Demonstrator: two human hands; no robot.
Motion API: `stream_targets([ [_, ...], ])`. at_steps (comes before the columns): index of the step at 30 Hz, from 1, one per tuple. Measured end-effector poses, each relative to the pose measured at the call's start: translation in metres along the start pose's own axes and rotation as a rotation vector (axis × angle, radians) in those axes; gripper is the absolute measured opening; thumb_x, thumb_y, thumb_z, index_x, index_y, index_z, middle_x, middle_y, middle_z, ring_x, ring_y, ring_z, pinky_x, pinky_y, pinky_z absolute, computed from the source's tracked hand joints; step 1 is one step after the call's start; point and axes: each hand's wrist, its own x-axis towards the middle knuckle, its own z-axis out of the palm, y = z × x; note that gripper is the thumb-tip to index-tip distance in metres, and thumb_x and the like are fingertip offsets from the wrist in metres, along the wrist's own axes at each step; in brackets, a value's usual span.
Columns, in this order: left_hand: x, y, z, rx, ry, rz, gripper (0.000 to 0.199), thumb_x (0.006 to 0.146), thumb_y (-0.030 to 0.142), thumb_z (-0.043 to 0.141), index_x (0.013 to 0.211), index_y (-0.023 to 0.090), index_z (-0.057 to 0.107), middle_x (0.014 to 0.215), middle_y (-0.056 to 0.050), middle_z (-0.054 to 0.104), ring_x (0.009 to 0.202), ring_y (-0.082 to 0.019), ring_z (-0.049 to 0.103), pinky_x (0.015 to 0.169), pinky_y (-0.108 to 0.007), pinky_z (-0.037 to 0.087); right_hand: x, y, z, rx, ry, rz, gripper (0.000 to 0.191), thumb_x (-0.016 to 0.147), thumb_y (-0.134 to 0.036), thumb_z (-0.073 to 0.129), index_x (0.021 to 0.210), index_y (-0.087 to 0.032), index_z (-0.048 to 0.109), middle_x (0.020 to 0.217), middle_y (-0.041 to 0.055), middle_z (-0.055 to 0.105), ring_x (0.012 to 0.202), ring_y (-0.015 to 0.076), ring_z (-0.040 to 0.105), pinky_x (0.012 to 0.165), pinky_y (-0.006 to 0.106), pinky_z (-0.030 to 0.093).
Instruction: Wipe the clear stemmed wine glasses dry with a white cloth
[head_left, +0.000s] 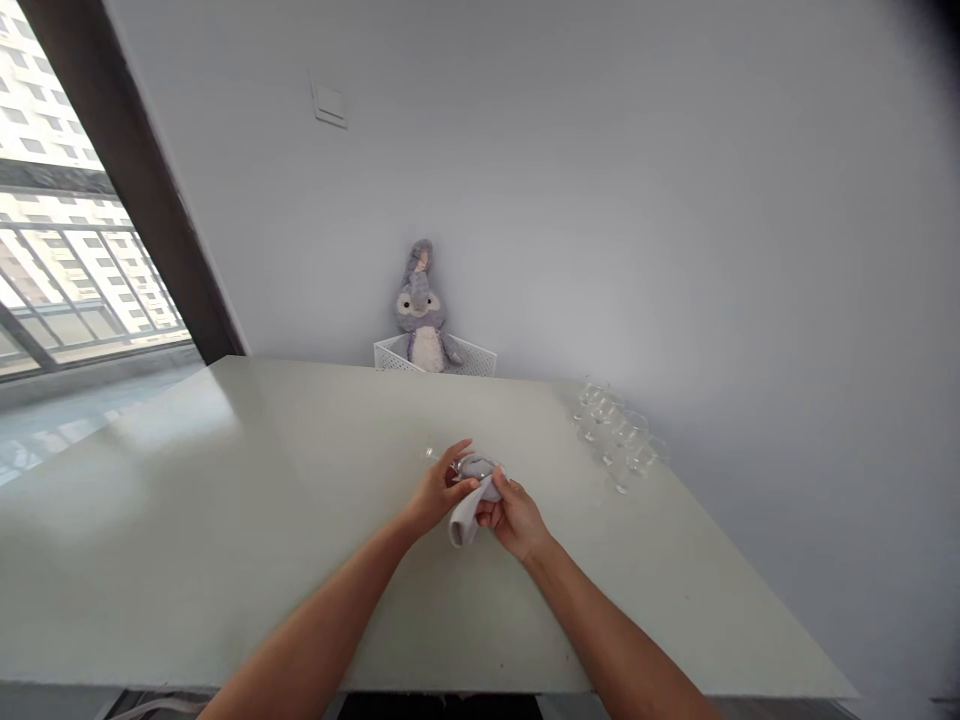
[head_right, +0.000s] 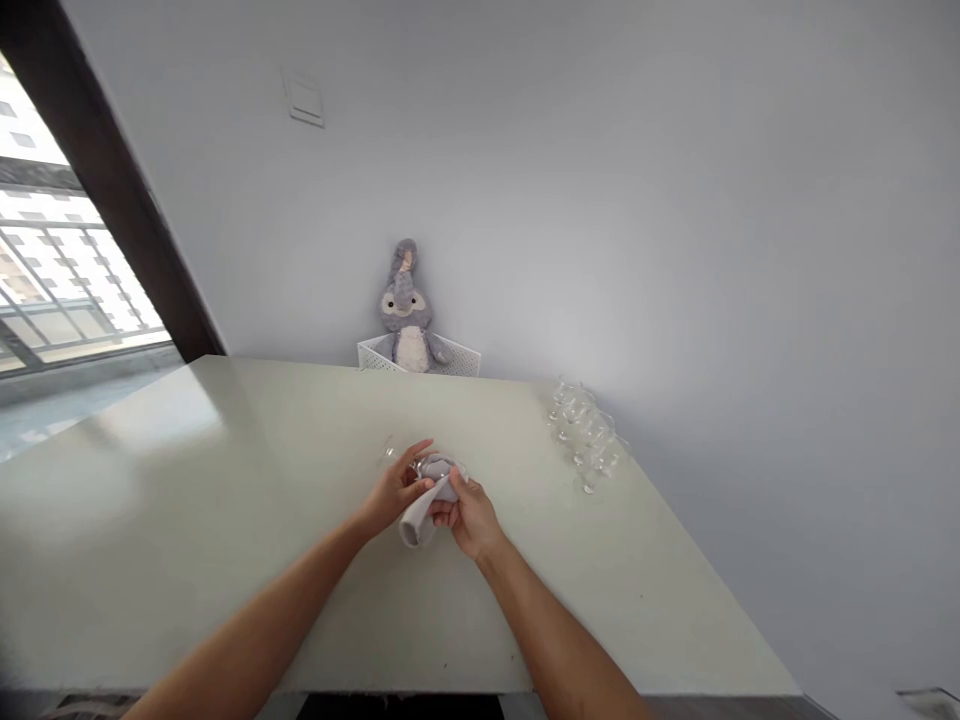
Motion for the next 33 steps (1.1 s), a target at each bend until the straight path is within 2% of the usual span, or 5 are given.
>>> stream_targets([
  [4,0.0,0.001,0.001,-0.148,-0.037,0.012,0.064,0.066,0.036,0.066,0.123,0.022,0.041,0.115,-0.011,0.052,0.089,-0.016,0.054,0.076,-0.027,0.045,0.0,0.002,-0.004,-0.042,0.008,-0.01,0.036,0.075,-0.051,0.053,0.086,-0.017,0.059,0.06,0.0003,0.06,0.047,0.0113,0.053,0.042,0.022,0.038],
  [11,0.005,-0.007,-0.002,-0.099,0.025,-0.093,0.051,0.076,0.052,0.045,0.105,0.012,0.056,0.071,-0.003,0.058,0.061,-0.011,0.052,0.056,-0.025,0.045,-0.003,0.002,-0.006,-0.861,-0.001,-0.435,0.035,0.067,-0.044,0.064,0.094,-0.022,0.064,0.088,0.0061,0.066,0.085,0.0222,0.058,0.074,0.033,0.044],
  [19,0.001,0.0,-0.003,-0.204,-0.087,0.002,0.055,0.068,0.037,0.064,0.119,0.021,0.048,0.123,-0.01,0.049,0.099,-0.018,0.052,0.085,-0.031,0.041,0.009,0.004,-0.011,-0.037,0.045,-0.047,0.035,0.071,-0.048,0.058,0.083,-0.015,0.059,0.061,0.0014,0.06,0.045,0.0114,0.052,0.043,0.023,0.04],
  [27,0.006,-0.004,-0.005,-0.106,0.019,-0.125,0.052,0.076,0.053,0.045,0.107,0.012,0.056,0.065,-0.001,0.057,0.058,-0.011,0.052,0.056,-0.025,0.045,-0.006,-0.003,-0.005,-0.892,-0.001,-0.418,0.029,0.065,-0.039,0.066,0.089,-0.022,0.064,0.088,0.0063,0.066,0.09,0.0232,0.057,0.075,0.035,0.044],
  [33,0.001,0.007,-0.007,-0.26,-0.135,-0.049,0.053,0.07,0.042,0.061,0.117,0.021,0.049,0.106,-0.007,0.057,0.089,-0.018,0.054,0.077,-0.031,0.044,0.001,-0.007,-0.006,-0.34,-0.026,-0.094,0.03,0.071,-0.044,0.06,0.081,-0.015,0.062,0.064,0.0045,0.064,0.052,0.0156,0.06,0.045,0.024,0.041],
])
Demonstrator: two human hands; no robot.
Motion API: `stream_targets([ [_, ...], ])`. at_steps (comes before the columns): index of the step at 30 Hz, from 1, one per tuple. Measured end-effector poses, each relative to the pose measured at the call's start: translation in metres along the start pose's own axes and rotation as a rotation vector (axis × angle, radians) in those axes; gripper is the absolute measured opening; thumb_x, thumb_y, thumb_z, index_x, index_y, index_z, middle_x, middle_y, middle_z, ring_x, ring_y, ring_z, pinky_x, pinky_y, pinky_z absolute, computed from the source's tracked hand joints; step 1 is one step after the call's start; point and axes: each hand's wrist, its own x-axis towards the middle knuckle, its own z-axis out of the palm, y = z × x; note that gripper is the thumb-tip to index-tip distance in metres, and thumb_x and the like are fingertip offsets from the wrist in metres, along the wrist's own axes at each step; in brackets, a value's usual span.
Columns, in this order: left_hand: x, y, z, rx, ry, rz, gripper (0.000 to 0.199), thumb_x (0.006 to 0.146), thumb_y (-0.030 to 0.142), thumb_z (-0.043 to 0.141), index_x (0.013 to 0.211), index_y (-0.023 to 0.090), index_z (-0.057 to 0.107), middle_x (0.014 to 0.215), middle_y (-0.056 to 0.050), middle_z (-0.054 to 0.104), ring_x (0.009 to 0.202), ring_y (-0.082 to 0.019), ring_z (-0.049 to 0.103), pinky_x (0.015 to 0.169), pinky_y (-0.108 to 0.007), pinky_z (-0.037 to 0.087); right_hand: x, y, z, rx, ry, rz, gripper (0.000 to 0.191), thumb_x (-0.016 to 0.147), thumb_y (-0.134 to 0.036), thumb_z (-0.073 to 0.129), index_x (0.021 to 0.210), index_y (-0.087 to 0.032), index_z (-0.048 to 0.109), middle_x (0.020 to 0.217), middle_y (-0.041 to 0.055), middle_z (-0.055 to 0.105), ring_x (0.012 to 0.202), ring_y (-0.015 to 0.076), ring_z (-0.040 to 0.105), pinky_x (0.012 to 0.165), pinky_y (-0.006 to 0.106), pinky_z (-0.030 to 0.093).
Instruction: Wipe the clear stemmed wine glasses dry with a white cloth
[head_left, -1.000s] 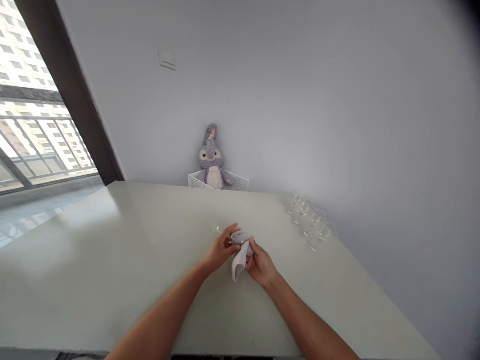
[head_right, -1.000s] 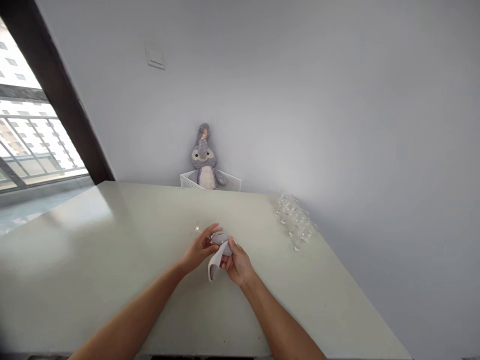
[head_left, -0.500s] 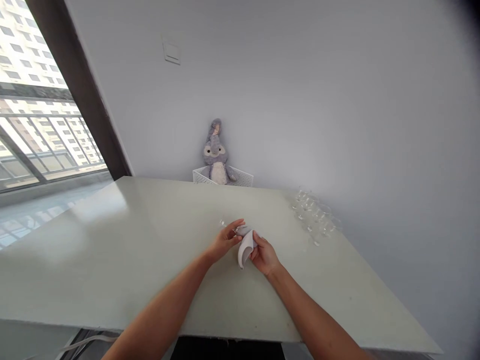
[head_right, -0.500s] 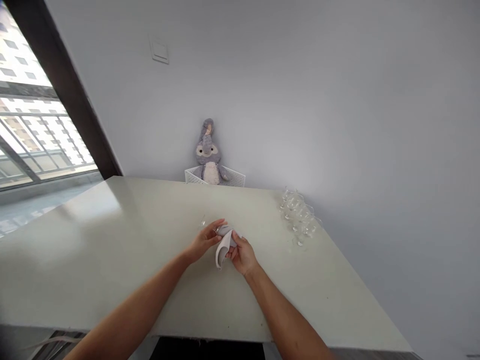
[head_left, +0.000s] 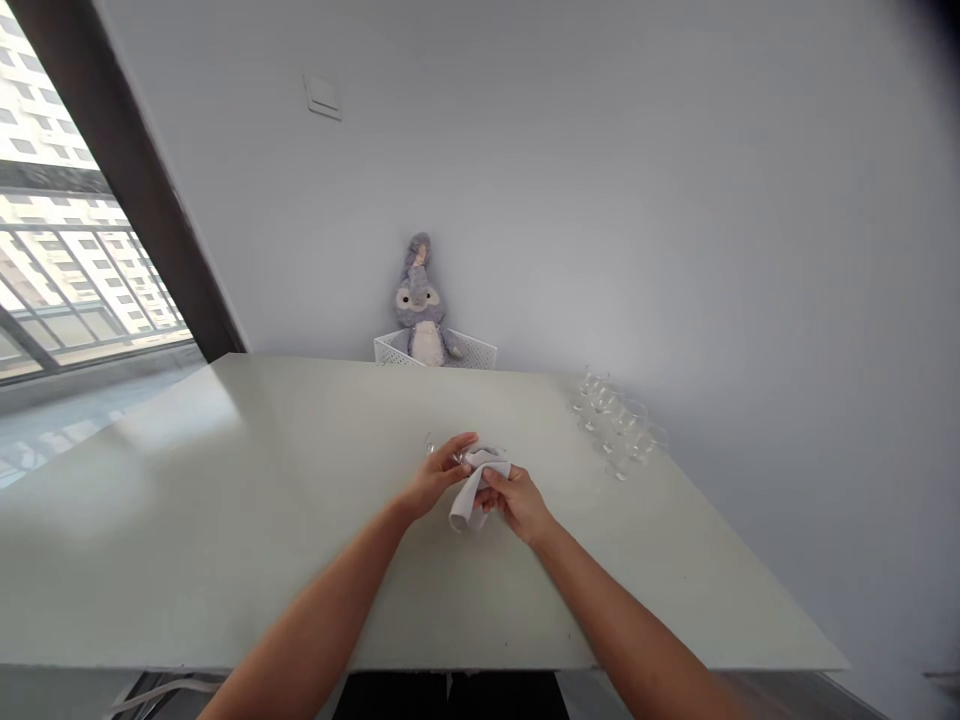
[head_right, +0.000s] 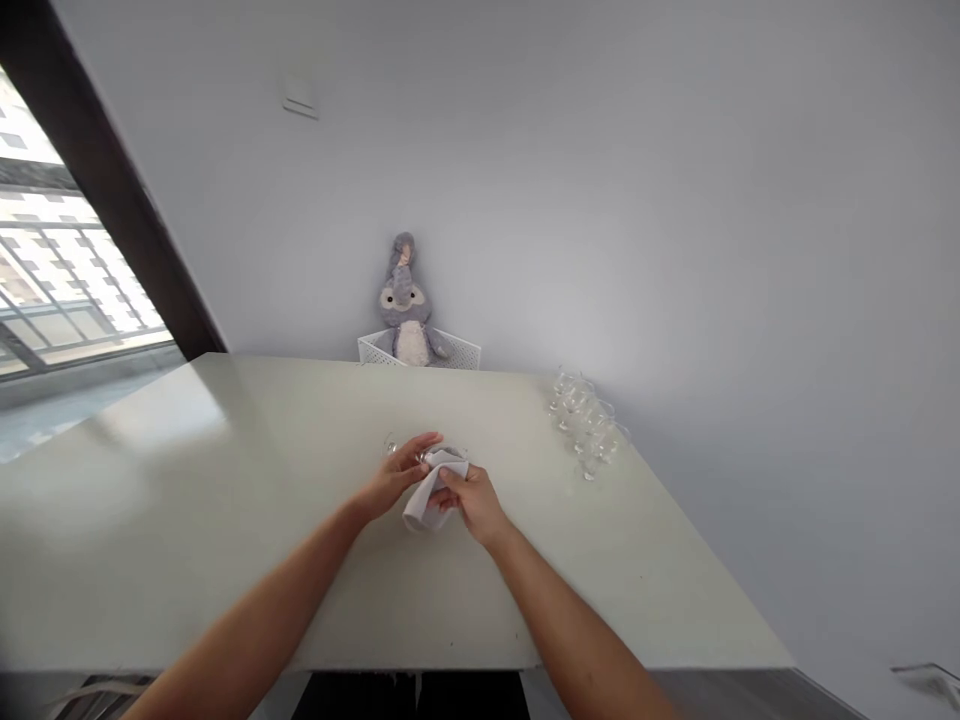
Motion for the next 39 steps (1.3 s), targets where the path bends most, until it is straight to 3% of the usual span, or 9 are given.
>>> stream_targets([
  [3,-0.001,0.003,0.0,0.001,0.015,0.04,0.055,0.068,0.039,0.064,0.117,0.02,0.048,0.104,-0.008,0.057,0.085,-0.016,0.055,0.074,-0.028,0.044,0.004,-0.004,0.001,0.151,-0.023,0.089,0.036,0.07,-0.045,0.061,0.09,-0.015,0.059,0.068,0.0043,0.065,0.051,0.014,0.06,0.043,0.021,0.039],
  [7,0.003,-0.003,-0.002,0.064,0.121,-0.035,0.053,0.074,0.048,0.053,0.115,0.016,0.048,0.073,-0.002,0.059,0.065,-0.012,0.054,0.064,-0.027,0.046,0.005,-0.006,0.002,-0.272,-0.029,-0.076,0.032,0.07,-0.047,0.06,0.08,-0.017,0.063,0.06,0.0017,0.063,0.055,0.016,0.059,0.051,0.025,0.043],
  [11,0.005,-0.012,-0.003,0.138,0.164,-0.106,0.052,0.078,0.055,0.039,0.105,0.014,0.057,0.071,-0.003,0.057,0.063,-0.013,0.053,0.058,-0.026,0.044,0.006,0.004,-0.002,-0.56,0.004,-0.266,0.027,0.065,-0.046,0.064,0.076,-0.021,0.066,0.065,0.002,0.064,0.067,0.0177,0.059,0.062,0.028,0.044],
  [15,0.004,-0.013,-0.002,0.133,0.019,-0.082,0.052,0.075,0.045,0.051,0.12,0.019,0.045,0.08,-0.002,0.058,0.07,-0.013,0.053,0.065,-0.026,0.044,0.01,0.013,-0.01,-0.185,0.036,-0.068,0.037,0.071,-0.052,0.056,0.076,-0.017,0.064,0.056,0.0023,0.061,0.047,0.0141,0.055,0.048,0.026,0.042],
  [18,0.003,-0.013,-0.001,0.144,0.014,-0.031,0.058,0.07,0.04,0.061,0.121,0.018,0.044,0.085,-0.003,0.059,0.075,-0.013,0.053,0.07,-0.027,0.043,0.01,0.012,-0.015,0.039,-0.016,0.024,0.04,0.072,-0.052,0.054,0.081,-0.014,0.062,0.06,0.0033,0.062,0.045,0.0138,0.055,0.045,0.025,0.04],
  [22,0.005,-0.018,0.001,0.238,0.158,-0.045,0.051,0.076,0.05,0.047,0.114,0.016,0.049,0.068,-0.001,0.057,0.06,-0.012,0.051,0.059,-0.025,0.043,0.004,0.008,-0.013,-0.241,-0.035,-0.074,0.03,0.067,-0.044,0.064,0.077,-0.016,0.064,0.059,0.0019,0.062,0.05,0.0147,0.056,0.05,0.026,0.042],
  [25,0.004,-0.019,0.004,0.205,0.162,-0.074,0.052,0.08,0.054,0.036,0.113,0.017,0.051,0.074,-0.003,0.059,0.063,-0.013,0.052,0.058,-0.025,0.043,0.001,0.004,-0.008,-0.402,0.024,-0.151,0.023,0.065,-0.04,0.066,0.073,-0.019,0.065,0.061,0.0014,0.062,0.056,0.0157,0.058,0.055,0.027,0.043],
  [32,-0.002,-0.009,0.01,0.047,0.028,-0.026,0.057,0.073,0.043,0.056,0.123,0.02,0.041,0.095,-0.007,0.058,0.072,-0.013,0.052,0.064,-0.025,0.042,0.003,-0.002,-0.007,0.057,0.013,0.012,0.036,0.07,-0.045,0.061,0.089,-0.014,0.06,0.063,0.003,0.063,0.047,0.0134,0.057,0.045,0.024,0.04],
  [39,0.003,-0.016,0.005,0.267,0.116,-0.02,0.051,0.079,0.049,0.042,0.119,0.016,0.045,0.064,0.001,0.054,0.057,-0.011,0.048,0.057,-0.024,0.039,-0.003,-0.004,-0.005,-0.523,0.061,-0.218,0.02,0.071,-0.039,0.06,0.069,-0.019,0.064,0.058,0.0015,0.062,0.058,0.017,0.058,0.058,0.029,0.042],
])
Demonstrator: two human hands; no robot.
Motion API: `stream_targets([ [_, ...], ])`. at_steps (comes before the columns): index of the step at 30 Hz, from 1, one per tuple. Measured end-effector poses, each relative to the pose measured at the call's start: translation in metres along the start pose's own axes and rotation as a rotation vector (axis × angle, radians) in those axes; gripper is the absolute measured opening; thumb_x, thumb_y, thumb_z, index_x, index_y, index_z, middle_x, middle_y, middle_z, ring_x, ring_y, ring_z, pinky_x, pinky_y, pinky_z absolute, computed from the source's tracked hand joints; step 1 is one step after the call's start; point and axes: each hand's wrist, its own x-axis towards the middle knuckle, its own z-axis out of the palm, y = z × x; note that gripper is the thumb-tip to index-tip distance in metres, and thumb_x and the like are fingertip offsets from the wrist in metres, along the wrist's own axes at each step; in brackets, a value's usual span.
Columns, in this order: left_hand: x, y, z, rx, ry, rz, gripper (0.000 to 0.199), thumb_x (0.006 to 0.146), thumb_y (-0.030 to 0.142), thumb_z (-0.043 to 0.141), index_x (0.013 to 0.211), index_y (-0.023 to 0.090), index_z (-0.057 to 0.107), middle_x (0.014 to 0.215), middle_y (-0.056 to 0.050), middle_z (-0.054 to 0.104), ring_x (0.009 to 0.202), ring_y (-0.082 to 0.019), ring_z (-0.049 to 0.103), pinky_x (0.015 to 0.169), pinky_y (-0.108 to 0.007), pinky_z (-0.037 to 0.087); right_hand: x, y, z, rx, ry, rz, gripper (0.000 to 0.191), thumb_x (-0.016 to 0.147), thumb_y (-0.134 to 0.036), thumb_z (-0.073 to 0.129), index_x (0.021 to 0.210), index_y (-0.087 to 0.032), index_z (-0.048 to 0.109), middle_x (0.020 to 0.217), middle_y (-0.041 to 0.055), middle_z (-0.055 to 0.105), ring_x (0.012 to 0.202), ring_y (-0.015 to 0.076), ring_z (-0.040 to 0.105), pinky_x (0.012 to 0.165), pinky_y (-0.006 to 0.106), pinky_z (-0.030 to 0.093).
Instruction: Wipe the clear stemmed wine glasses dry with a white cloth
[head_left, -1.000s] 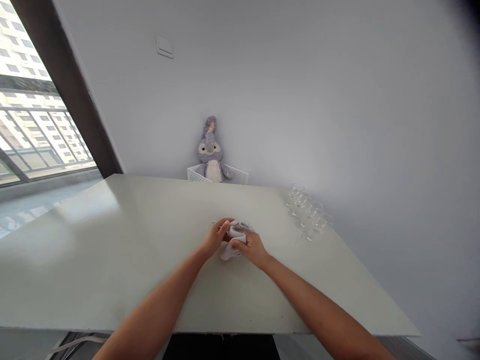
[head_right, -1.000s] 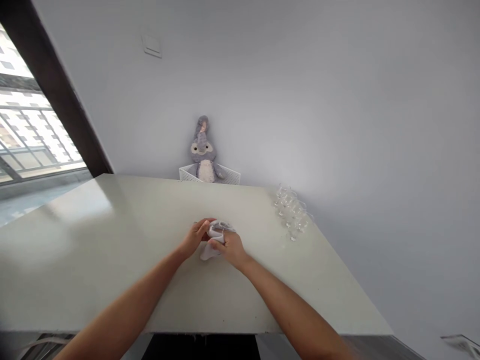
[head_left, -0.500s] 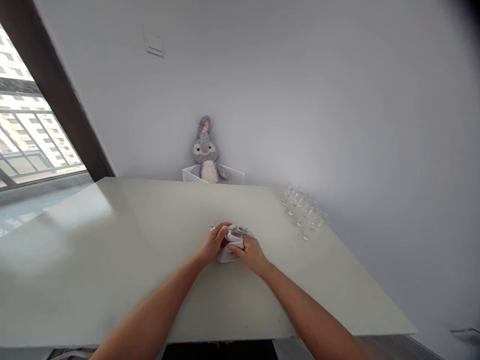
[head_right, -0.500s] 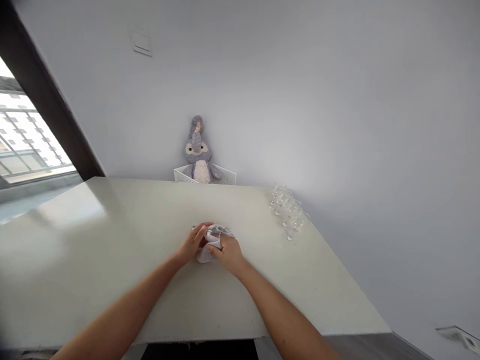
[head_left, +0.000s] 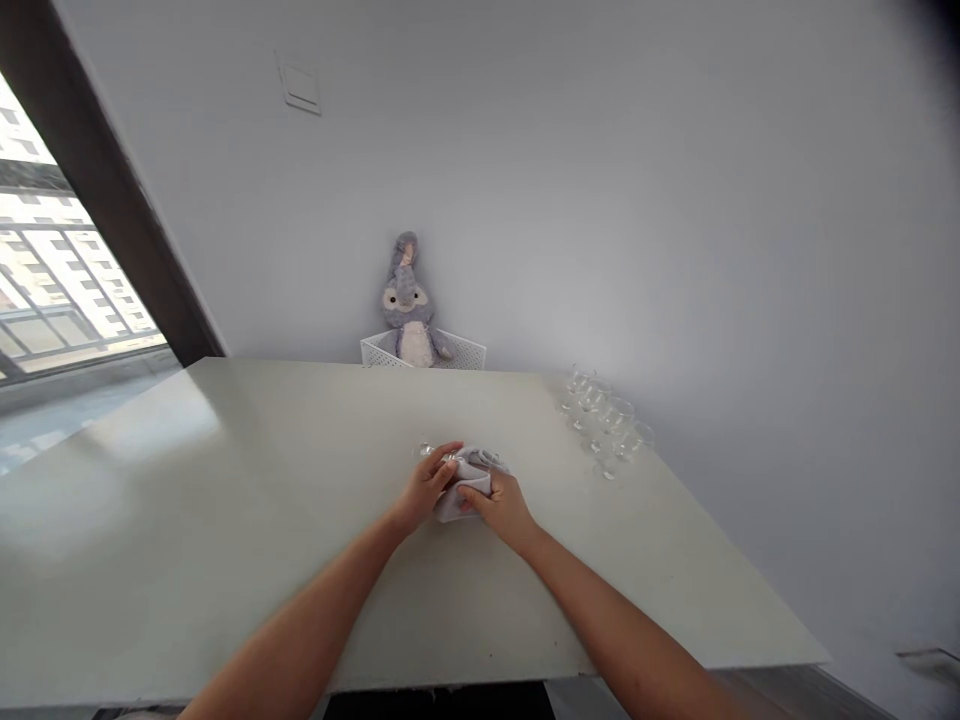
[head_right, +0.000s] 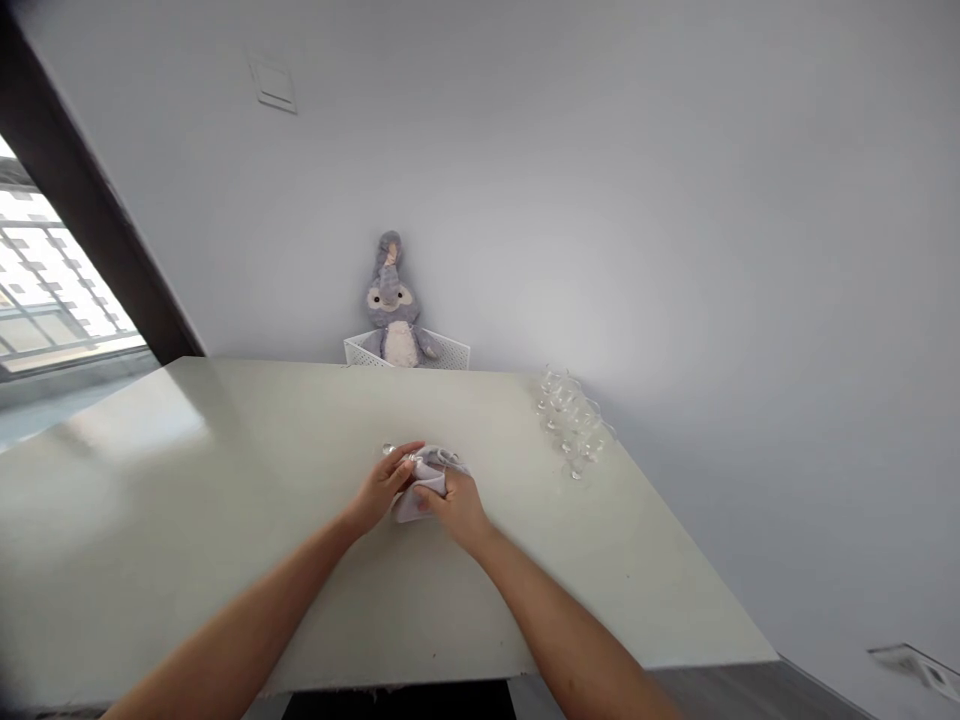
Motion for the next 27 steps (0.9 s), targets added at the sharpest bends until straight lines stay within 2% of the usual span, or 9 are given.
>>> stream_targets([
  [2,0.0,-0.002,-0.001,0.16,0.052,0.01,0.051,0.082,0.048,0.038,0.121,0.017,0.042,0.059,0.003,0.052,0.052,-0.011,0.046,0.055,-0.024,0.038,0.001,0.001,-0.001,-0.102,0.002,-0.041,0.018,0.072,-0.037,0.059,0.065,-0.021,0.063,0.057,0.0012,0.062,0.058,0.0171,0.057,0.06,0.03,0.042],
  [4,-0.002,-0.002,-0.004,0.393,0.153,0.084,0.047,0.082,0.044,0.039,0.123,0.02,0.04,0.06,0.002,0.055,0.054,-0.013,0.048,0.058,-0.026,0.039,0.003,0.005,-0.002,-0.112,0.025,0.012,0.018,0.073,-0.036,0.057,0.065,-0.021,0.062,0.054,0.0006,0.061,0.054,0.0165,0.056,0.057,0.029,0.042],
  [7,-0.005,0.004,-0.01,0.761,0.273,0.305,0.037,0.081,0.035,0.045,0.116,0.023,0.05,0.08,-0.006,0.062,0.079,-0.02,0.054,0.076,-0.034,0.039,0.008,0.012,-0.006,-0.033,0.089,0.153,0.02,0.072,-0.038,0.057,0.065,-0.02,0.059,0.051,0.0,0.06,0.047,0.015,0.054,0.051,0.027,0.041],
  [11,-0.005,0.014,-0.015,1.121,0.267,0.508,0.037,0.078,0.024,0.05,0.115,0.027,0.052,0.116,-0.008,0.054,0.11,-0.028,0.042,0.097,-0.044,0.023,0.011,0.011,-0.01,0.097,0.089,0.24,0.025,0.068,-0.042,0.059,0.068,-0.017,0.058,0.049,-0.0001,0.06,0.046,0.0141,0.055,0.047,0.025,0.041],
  [13,-0.003,0.015,-0.016,1.228,0.234,0.536,0.041,0.077,0.022,0.053,0.118,0.029,0.049,0.12,-0.005,0.052,0.116,-0.027,0.037,0.101,-0.046,0.017,0.011,0.005,-0.011,0.182,0.046,0.25,0.028,0.066,-0.043,0.061,0.071,-0.016,0.058,0.049,0.0,0.06,0.046,0.0143,0.056,0.047,0.024,0.041],
  [17,-0.002,0.013,-0.019,1.329,0.165,0.525,0.031,0.079,0.024,0.052,0.11,0.029,0.054,0.088,-0.004,0.065,0.102,-0.023,0.049,0.099,-0.046,0.02,0.009,0.0,-0.015,0.258,-0.079,0.227,0.031,0.066,-0.045,0.061,0.072,-0.014,0.059,0.05,0.0006,0.061,0.046,0.0145,0.057,0.047,0.024,0.041],
  [21,-0.002,0.014,-0.025,1.328,0.057,0.508,0.026,0.083,0.03,0.046,0.106,0.027,0.057,0.069,-0.004,0.063,0.077,-0.019,0.055,0.087,-0.039,0.031,0.011,0.005,-0.028,0.057,-0.219,0.117,0.022,0.068,-0.037,0.061,0.071,-0.015,0.063,0.061,0.0009,0.065,0.06,0.0158,0.06,0.057,0.026,0.045],
  [24,-0.002,0.016,-0.029,1.285,0.053,0.499,0.027,0.084,0.032,0.044,0.105,0.026,0.058,0.069,-0.005,0.063,0.075,-0.019,0.055,0.083,-0.036,0.032,0.016,0.01,-0.043,-0.256,-0.205,-0.047,0.012,0.069,-0.028,0.06,0.074,-0.02,0.066,0.074,-0.0005,0.067,0.074,0.0166,0.061,0.067,0.026,0.044],
  [27,-0.001,0.016,-0.034,1.273,0.087,0.432,0.027,0.084,0.034,0.042,0.104,0.027,0.058,0.068,-0.005,0.063,0.073,-0.019,0.054,0.08,-0.035,0.031,0.022,0.012,-0.06,-0.474,-0.103,-0.178,0.016,0.073,-0.023,0.054,0.082,-0.024,0.067,0.086,-0.0008,0.068,0.084,0.0174,0.061,0.075,0.028,0.042],
])
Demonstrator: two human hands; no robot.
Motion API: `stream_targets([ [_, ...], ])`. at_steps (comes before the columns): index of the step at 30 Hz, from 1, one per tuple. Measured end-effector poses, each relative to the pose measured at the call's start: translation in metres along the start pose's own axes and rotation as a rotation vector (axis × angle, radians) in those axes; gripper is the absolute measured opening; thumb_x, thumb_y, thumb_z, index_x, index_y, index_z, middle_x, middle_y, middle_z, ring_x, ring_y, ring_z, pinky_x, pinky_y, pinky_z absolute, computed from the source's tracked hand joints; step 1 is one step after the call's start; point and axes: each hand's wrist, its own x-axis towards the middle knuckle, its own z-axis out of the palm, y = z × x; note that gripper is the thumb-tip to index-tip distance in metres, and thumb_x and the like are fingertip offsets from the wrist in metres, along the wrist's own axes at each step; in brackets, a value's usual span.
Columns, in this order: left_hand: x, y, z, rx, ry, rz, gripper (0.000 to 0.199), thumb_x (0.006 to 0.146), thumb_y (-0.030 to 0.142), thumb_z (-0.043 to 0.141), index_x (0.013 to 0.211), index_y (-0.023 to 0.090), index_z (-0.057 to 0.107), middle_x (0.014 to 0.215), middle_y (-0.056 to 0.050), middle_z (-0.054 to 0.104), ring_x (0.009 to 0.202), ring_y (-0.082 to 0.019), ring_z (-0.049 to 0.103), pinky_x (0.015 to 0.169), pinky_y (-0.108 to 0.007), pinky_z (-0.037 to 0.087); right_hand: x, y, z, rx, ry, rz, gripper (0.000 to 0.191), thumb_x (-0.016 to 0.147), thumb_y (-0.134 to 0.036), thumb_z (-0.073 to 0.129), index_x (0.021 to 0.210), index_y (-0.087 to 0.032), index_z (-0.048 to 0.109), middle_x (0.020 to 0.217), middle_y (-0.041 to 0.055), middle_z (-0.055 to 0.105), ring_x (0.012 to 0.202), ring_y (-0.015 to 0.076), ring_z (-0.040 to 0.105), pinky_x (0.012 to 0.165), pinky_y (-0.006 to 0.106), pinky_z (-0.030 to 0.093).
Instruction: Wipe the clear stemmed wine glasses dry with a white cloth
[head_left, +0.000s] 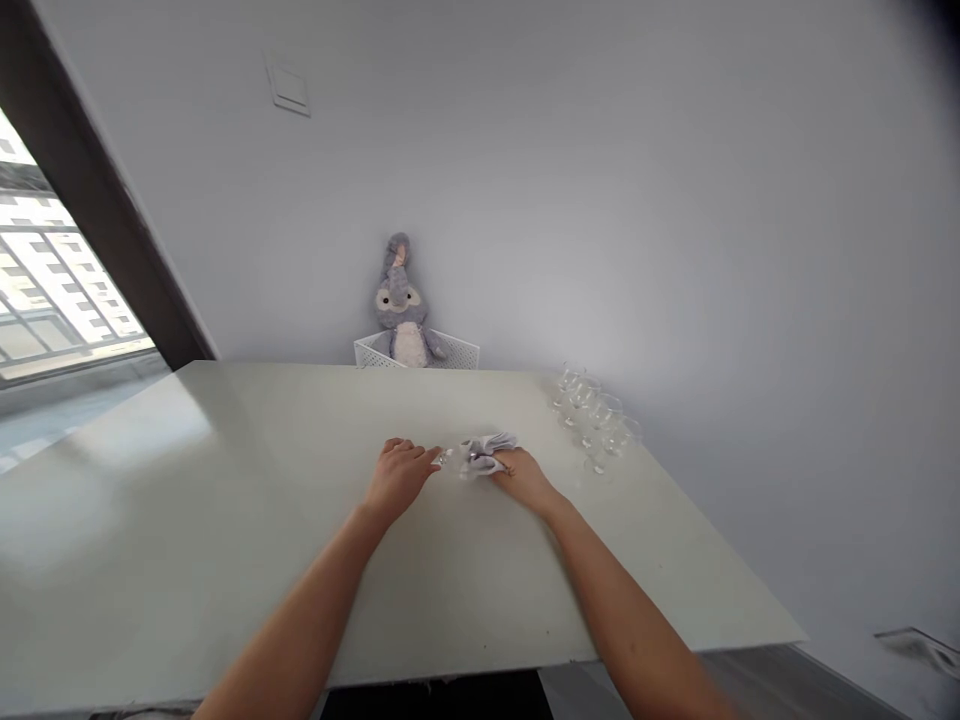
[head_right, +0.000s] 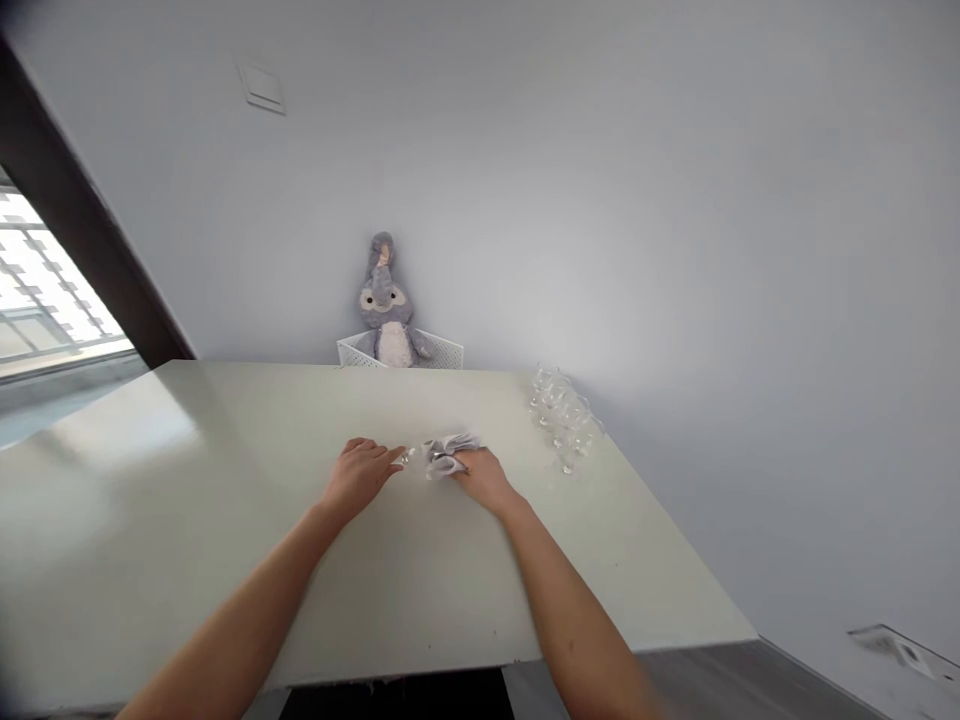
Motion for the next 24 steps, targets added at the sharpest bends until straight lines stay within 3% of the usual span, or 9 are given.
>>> stream_targets([
  [5,0.0,-0.013,0.0,0.1,-0.015,-0.229,0.029,0.085,0.034,0.04,0.105,0.024,0.057,0.07,-0.006,0.064,0.071,-0.021,0.054,0.071,-0.035,0.03,-0.001,-0.001,-0.015,-0.154,0.307,-0.08,0.025,0.081,-0.026,0.046,0.1,-0.027,0.062,0.107,0.0011,0.063,0.099,0.0198,0.057,0.086,0.036,0.035],
  [8,0.0,-0.014,0.001,0.148,-0.028,-0.277,0.027,0.083,0.032,0.042,0.105,0.024,0.057,0.071,-0.005,0.065,0.071,-0.021,0.054,0.069,-0.035,0.029,-0.007,-0.019,-0.008,-0.271,0.253,-0.221,0.026,0.083,-0.035,0.045,0.101,-0.027,0.062,0.116,0.0018,0.057,0.106,0.0217,0.052,0.095,0.042,0.025],
  [12,0.0,-0.001,0.003,0.186,-0.052,-0.13,0.018,0.078,0.017,0.047,0.089,0.02,0.061,0.067,-0.005,0.062,0.07,-0.02,0.053,0.068,-0.034,0.03,-0.012,-0.045,0.015,-0.458,0.101,-0.354,0.036,0.083,-0.043,0.045,0.115,-0.03,0.053,0.125,0.0005,0.05,0.118,0.0264,0.038,0.102,0.05,0.007],
  [15,-0.001,0.015,0.005,0.205,-0.045,0.094,0.016,0.075,0.009,0.047,0.066,0.016,0.058,0.063,-0.005,0.058,0.07,-0.019,0.05,0.073,-0.035,0.03,-0.01,-0.052,0.026,-0.476,0.095,-0.294,0.035,0.086,-0.036,0.039,0.118,-0.028,0.052,0.123,0.0022,0.052,0.117,0.0265,0.038,0.1,0.05,0.012],
  [19,-0.002,0.028,0.009,0.22,0.029,0.247,0.022,0.078,0.006,0.043,0.063,0.016,0.055,0.062,-0.004,0.054,0.068,-0.016,0.048,0.075,-0.034,0.031,-0.003,-0.041,0.018,-0.195,0.131,-0.095,0.03,0.085,-0.032,0.039,0.102,-0.024,0.062,0.108,0.0037,0.061,0.101,0.0206,0.051,0.09,0.038,0.032],
  [24,-0.004,0.032,0.017,0.131,0.053,0.2,0.022,0.084,0.03,0.044,0.096,0.02,0.059,0.062,-0.003,0.057,0.066,-0.017,0.05,0.066,-0.031,0.032,0.002,-0.011,0.0,0.528,0.13,0.297,0.03,0.077,-0.042,0.05,0.079,-0.017,0.067,0.074,0.0024,0.064,0.068,0.0165,0.056,0.063,0.027,0.041],
])
